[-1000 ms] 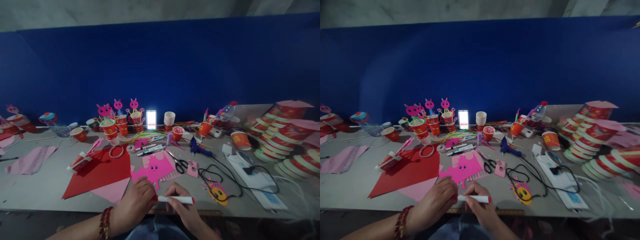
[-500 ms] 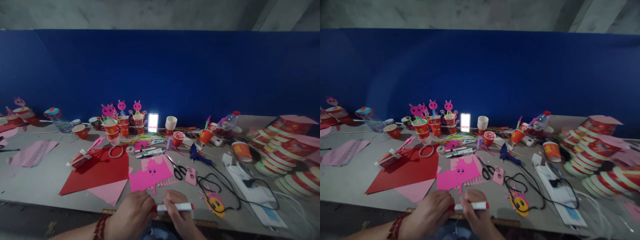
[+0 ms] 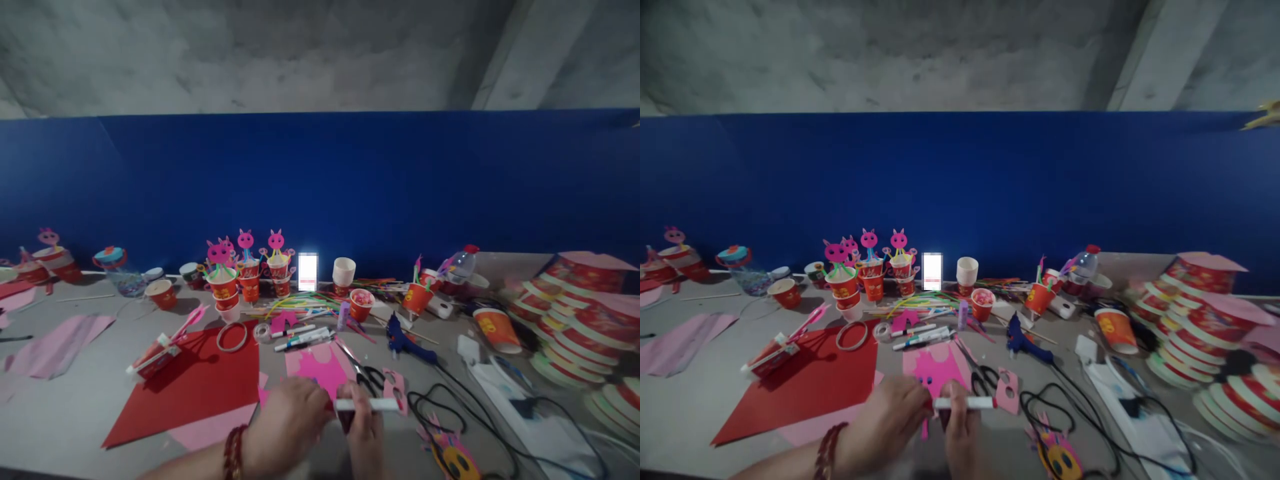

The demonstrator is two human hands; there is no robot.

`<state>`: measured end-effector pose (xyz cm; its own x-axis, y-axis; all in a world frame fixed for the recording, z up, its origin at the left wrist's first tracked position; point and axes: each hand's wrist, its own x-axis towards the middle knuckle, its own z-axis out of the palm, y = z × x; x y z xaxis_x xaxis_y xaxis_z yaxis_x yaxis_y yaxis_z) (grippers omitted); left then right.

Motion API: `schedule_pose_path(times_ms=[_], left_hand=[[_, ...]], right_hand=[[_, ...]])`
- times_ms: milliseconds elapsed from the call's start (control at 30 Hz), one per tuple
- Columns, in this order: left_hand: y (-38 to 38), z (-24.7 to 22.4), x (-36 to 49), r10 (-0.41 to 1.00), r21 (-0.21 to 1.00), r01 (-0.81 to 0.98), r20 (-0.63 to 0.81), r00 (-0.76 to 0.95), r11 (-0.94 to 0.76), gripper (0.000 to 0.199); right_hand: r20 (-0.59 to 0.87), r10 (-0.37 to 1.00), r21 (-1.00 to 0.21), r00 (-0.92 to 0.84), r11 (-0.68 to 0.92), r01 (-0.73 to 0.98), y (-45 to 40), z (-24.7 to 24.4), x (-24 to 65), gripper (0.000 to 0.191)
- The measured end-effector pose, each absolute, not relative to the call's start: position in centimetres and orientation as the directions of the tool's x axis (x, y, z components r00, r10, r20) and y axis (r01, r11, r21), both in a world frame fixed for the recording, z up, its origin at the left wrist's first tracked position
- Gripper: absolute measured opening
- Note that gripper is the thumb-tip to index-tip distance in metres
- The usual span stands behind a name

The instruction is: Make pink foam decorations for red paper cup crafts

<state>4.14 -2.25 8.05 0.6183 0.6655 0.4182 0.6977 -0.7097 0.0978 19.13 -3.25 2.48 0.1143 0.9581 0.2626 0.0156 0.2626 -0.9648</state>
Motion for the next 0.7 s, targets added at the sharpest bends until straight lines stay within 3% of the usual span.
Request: schedule_pose_path(times_ms=[100, 167, 333, 433, 533, 700], left_hand=[[3.4, 7.5, 0.9, 0.748, 0.045, 0.807, 0.409, 0.523, -0.589, 0.017], [6.9, 7.2, -1.5, 0.785, 0.028, 0.86, 0.423, 0.452, -0.51, 0.017], [11.6, 5.6, -3.7, 0.839, 0.022, 0.912, 0.402, 0.367, -0.409, 0.014], [12.1, 4.7, -3.1, 0.849, 0.05, 0.905, 0.374, 0.374, -0.421, 0.01], [10.7, 4.3, -2.3, 0.839, 0.095, 0.876, 0.354, 0.414, -0.472, 0.02], [4.8, 3.6, -1.1, 0.77, 0.185, 0.753, 0.269, 0.579, -0.631, 0.039]], right_hand=[[0.186, 0.979, -0.982, 0.087, 0.188, -0.014, -1.6, 2.3, 19.3, 0.05], [0.122, 0.992, -0.993, -0.033, 0.122, -0.007, -1.2, 2.6, 20.0, 0.045], [0.119, 0.992, -0.974, -0.037, 0.124, 0.188, -1.5, 2.2, 22.6, 0.045], [0.161, 0.985, -0.888, -0.061, 0.171, 0.427, -2.1, 1.8, 23.6, 0.037], [0.181, 0.973, -0.751, -0.144, 0.231, 0.619, -2.6, 1.9, 23.9, 0.024], [0.183, 0.944, -0.594, -0.273, 0.328, 0.735, -1.6, 2.3, 23.3, 0.011]])
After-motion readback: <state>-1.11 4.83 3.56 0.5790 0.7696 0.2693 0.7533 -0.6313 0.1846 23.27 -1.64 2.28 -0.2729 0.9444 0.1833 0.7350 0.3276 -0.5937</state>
